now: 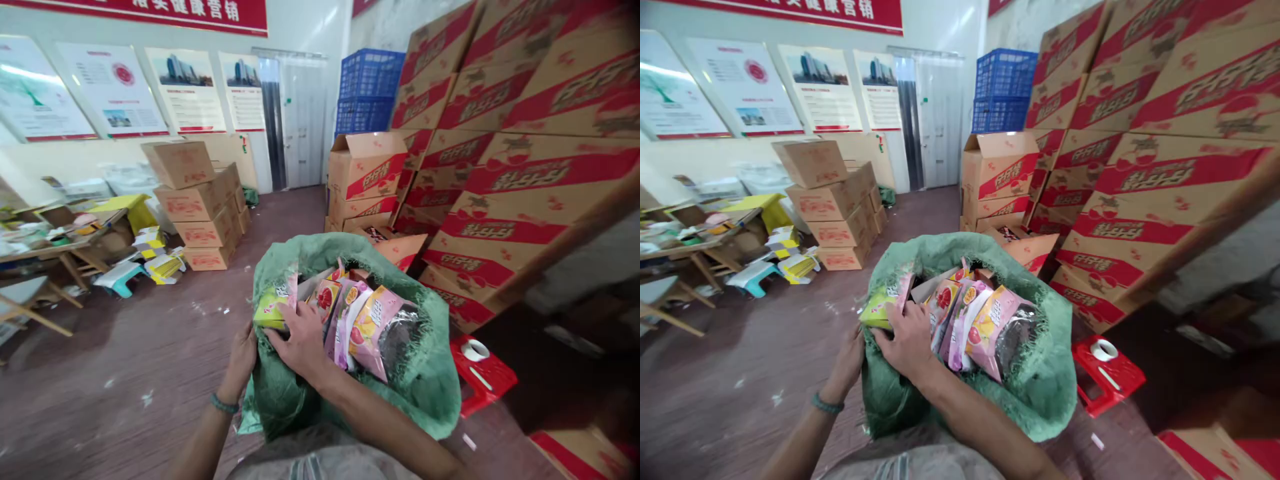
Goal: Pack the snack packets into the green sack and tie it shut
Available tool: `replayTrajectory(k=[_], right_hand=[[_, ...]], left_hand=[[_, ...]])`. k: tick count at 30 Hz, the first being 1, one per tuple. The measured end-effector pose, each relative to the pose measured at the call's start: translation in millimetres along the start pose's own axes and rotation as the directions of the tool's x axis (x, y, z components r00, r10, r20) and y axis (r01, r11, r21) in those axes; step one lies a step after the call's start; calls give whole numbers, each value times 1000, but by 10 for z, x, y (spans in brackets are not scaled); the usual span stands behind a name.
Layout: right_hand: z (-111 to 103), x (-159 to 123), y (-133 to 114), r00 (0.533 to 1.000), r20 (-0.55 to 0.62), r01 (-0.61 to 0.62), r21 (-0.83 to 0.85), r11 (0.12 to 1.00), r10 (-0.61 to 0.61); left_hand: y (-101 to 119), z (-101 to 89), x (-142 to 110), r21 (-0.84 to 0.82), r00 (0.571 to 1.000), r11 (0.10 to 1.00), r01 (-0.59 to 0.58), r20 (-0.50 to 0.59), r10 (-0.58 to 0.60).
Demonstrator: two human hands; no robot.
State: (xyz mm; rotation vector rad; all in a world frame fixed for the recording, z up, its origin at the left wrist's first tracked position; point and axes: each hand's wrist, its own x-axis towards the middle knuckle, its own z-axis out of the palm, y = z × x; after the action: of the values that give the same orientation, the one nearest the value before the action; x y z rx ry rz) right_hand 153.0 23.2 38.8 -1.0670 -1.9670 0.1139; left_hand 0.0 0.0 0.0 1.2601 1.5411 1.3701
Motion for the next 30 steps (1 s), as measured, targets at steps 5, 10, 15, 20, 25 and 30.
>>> replayTrajectory(k=[5, 10, 15, 20, 25, 30], right_hand=[[-17, -51, 404, 995, 91, -13, -307, 952, 43], [78, -190, 811, 958, 168, -185, -258, 948, 233], [-235, -72, 800, 925, 242, -230, -258, 938, 293], [-504, 139, 1093, 953, 240, -138, -200, 970, 185], [-420, 236, 1400, 923, 375, -61, -77, 995, 85], [-246, 291, 1310, 960, 280, -23, -1, 1000, 23]], left_hand=[[71, 138, 191, 158, 998, 986, 51, -42, -45], [136, 3, 362, 364, 971, 931, 23, -231, 67], [435, 236, 614, 751, 905, 613, -245, -49, 422], [386, 638, 946, 852, 959, 440, -284, 245, 143], [647, 422, 1158, 799, 947, 585, -143, -60, 315], [1248, 219, 1211, 624, 892, 769, -140, -258, 371]])
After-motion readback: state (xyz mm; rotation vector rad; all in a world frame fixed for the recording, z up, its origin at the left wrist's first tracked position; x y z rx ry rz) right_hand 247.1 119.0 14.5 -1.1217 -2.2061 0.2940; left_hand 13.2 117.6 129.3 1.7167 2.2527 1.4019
